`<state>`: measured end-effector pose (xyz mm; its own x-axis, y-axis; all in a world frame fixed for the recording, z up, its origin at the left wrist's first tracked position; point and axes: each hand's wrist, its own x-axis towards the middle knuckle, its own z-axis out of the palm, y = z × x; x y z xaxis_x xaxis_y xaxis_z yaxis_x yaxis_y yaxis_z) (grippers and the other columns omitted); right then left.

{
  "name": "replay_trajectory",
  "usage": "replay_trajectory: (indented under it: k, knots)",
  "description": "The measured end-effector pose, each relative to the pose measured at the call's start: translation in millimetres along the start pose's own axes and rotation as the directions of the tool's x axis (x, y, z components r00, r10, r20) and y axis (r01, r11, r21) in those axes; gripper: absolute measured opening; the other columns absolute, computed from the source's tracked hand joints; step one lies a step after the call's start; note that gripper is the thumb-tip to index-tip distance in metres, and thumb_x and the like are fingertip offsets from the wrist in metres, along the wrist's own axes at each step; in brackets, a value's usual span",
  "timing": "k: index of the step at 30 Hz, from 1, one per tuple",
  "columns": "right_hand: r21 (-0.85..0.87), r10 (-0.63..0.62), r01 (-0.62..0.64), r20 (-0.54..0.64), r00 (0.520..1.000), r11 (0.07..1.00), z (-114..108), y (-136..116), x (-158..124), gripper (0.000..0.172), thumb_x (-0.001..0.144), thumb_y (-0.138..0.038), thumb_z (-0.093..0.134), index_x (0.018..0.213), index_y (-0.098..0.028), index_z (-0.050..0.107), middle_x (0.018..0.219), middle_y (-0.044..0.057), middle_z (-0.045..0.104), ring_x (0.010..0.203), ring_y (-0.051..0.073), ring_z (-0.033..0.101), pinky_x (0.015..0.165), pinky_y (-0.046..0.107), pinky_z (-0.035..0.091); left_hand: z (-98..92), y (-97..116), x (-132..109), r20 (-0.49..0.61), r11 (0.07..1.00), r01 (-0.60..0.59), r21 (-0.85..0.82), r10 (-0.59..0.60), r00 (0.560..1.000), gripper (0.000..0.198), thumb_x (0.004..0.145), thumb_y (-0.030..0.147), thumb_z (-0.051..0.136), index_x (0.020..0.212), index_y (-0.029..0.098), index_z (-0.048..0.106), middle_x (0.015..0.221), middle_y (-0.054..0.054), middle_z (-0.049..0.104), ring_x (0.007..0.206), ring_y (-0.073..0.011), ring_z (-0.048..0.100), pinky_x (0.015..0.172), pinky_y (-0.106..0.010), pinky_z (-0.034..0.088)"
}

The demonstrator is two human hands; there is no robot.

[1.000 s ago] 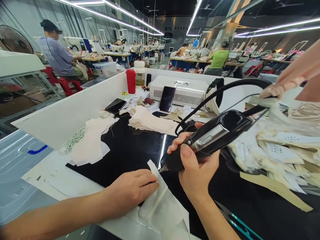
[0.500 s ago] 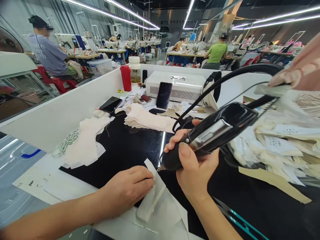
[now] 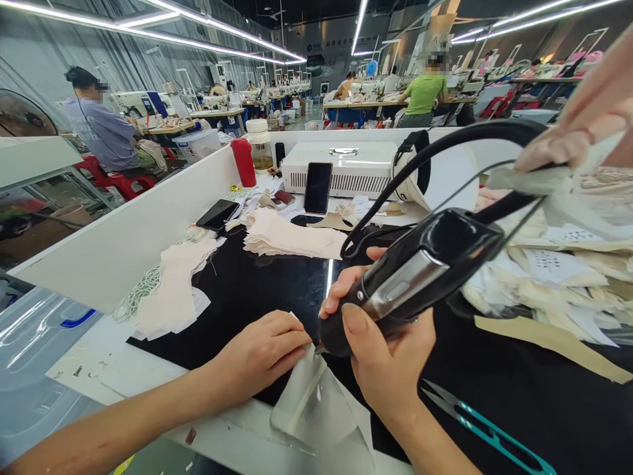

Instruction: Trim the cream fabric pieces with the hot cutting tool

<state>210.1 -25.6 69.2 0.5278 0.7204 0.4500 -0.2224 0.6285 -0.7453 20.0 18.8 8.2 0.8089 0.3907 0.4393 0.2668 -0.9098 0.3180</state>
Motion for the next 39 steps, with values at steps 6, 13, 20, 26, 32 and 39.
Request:
replay_trajectory:
  k: [6, 13, 20, 26, 32, 39]
  knots:
    - [-0.015, -0.016, 0.016, 0.004, 1.0, 1.0, -1.7, 1.9, -1.2, 0.051, 0.081, -0.043, 0.103, 0.12, -0.029, 0.074, 0.081, -0.004, 0.073, 0.061, 0.016, 0.069, 0.053, 0.031, 0.065, -11.3, 0.1, -8.8, 0.035, 0.998, 0.027, -0.059, -0.025, 0.999, 0.027, 0.123, 0.023, 0.053, 0.114, 0.016, 0.077, 0.11, -0.007, 0.079, 0.107, -0.0206, 0.076, 0.096, -0.031, 0.065]
    - [0.007, 0.003, -0.003, -0.007, 1.0, 1.0, 4.5, 0.4, 3.3, 0.048, 0.08, -0.041, 0.103, 0.116, -0.028, 0.074, 0.079, -0.004, 0.072, 0.059, 0.016, 0.068, 0.05, 0.03, 0.063, -11.4, 0.0, -22.2, 0.039, 0.998, -0.016, -0.063, 0.019, 0.999, 0.023, 0.121, 0.017, 0.053, 0.12, 0.015, 0.076, 0.119, -0.01, 0.079, 0.112, -0.0204, 0.077, 0.102, -0.031, 0.066]
    - [-0.004, 0.024, -0.024, -0.02, 1.0, 1.0, 16.5, 11.3, 10.4, 0.043, 0.076, -0.038, 0.099, 0.111, -0.029, 0.074, 0.077, -0.004, 0.07, 0.057, 0.018, 0.066, 0.049, 0.033, 0.06, -3.6, 0.9, -24.5, 0.038, 0.996, -0.001, -0.094, 0.005, 0.999, 0.02, 0.119, 0.013, 0.056, 0.122, 0.013, 0.075, 0.12, -0.011, 0.079, 0.115, -0.0205, 0.077, 0.103, -0.031, 0.068]
    - [-0.021, 0.036, -0.037, -0.025, 0.999, 0.999, 16.5, 9.9, 11.2, 0.045, 0.074, -0.04, 0.101, 0.109, -0.03, 0.075, 0.076, -0.005, 0.066, 0.057, 0.018, 0.064, 0.049, 0.034, 0.059, 2.4, 0.0, -25.4, 0.05, 0.997, -0.005, -0.076, 0.009, 0.999, 0.018, 0.115, 0.009, 0.059, 0.119, 0.014, 0.075, 0.123, -0.011, 0.079, 0.115, -0.02, 0.077, 0.106, -0.032, 0.068]
    - [-0.01, 0.065, -0.066, -0.065, 0.996, 0.998, 12.3, 7.3, 15.0, 0.052, 0.065, -0.04, 0.105, 0.106, -0.03, 0.075, 0.073, -0.007, 0.069, 0.055, 0.017, 0.064, 0.048, 0.032, 0.06, 6.3, -0.9, -25.9, 0.032, 0.998, -0.015, -0.057, 0.017, 0.999, 0.016, 0.113, 0.008, 0.062, 0.12, 0.014, 0.076, 0.125, -0.011, 0.078, 0.112, -0.0203, 0.077, 0.102, -0.031, 0.068]
    - [-0.027, 0.059, -0.061, -0.069, 0.996, 0.998, 10.0, 9.5, 14.2, 0.047, 0.067, -0.037, 0.1, 0.106, -0.03, 0.075, 0.073, -0.006, 0.067, 0.055, 0.018, 0.063, 0.046, 0.033, 0.059, 3.6, 0.1, -26.3, 0.035, 0.999, -0.021, -0.04, 0.023, 0.999, 0.019, 0.114, 0.007, 0.06, 0.121, 0.014, 0.075, 0.123, -0.011, 0.078, 0.112, -0.0196, 0.076, 0.102, -0.031, 0.068]
